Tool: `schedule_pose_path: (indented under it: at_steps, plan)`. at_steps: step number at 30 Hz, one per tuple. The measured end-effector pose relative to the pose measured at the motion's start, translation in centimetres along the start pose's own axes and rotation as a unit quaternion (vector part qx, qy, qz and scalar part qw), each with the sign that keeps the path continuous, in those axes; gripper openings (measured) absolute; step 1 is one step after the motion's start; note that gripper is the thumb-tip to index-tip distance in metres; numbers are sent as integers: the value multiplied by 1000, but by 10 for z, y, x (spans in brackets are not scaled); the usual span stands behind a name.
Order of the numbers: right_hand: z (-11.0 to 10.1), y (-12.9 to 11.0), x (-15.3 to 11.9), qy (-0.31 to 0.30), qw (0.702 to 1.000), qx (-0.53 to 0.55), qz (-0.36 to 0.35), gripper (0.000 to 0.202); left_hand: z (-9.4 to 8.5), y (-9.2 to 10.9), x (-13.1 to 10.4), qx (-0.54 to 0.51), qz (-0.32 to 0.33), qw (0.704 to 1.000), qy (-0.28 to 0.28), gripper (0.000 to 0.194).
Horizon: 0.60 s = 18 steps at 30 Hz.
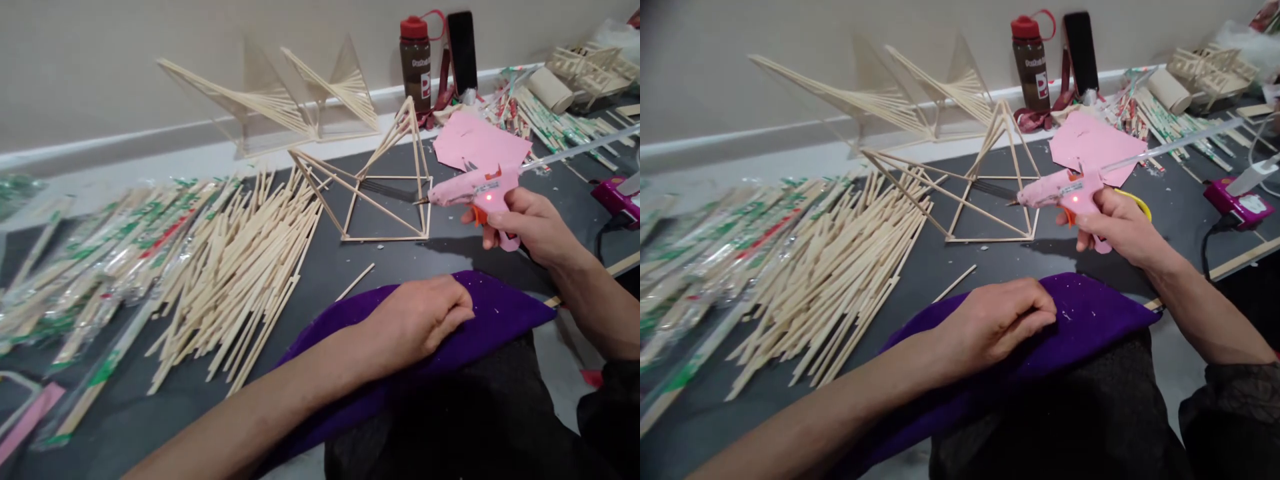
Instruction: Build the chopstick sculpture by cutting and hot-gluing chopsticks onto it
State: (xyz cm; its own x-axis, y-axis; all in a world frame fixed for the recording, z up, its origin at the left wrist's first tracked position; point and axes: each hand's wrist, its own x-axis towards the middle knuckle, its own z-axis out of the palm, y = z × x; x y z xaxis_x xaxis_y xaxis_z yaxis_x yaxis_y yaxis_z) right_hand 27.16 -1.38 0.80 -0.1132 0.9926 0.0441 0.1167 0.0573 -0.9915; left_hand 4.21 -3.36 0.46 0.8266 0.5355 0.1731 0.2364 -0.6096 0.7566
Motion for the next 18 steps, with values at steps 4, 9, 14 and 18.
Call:
schedule_pose_path:
  at_steps: [4, 9, 14, 18]
  plan:
    - [-7, 8, -1, -22, 999, -44, 14, 17, -11, -15, 4, 55, -28, 995, 73, 16]
    - [-12, 12, -2, -35, 995, -91, 28, 17, -27, -27, -7, 63, -90, 992, 65, 22]
    - [-9, 13, -2, -46, 989, -139, 32, 20, -33, -41, -15, 177, -187, 960, 108, 30]
    - [-8, 16, -3, -45, 983, -179, 10, 24, -29, -51, -14, 313, -232, 915, 101, 33]
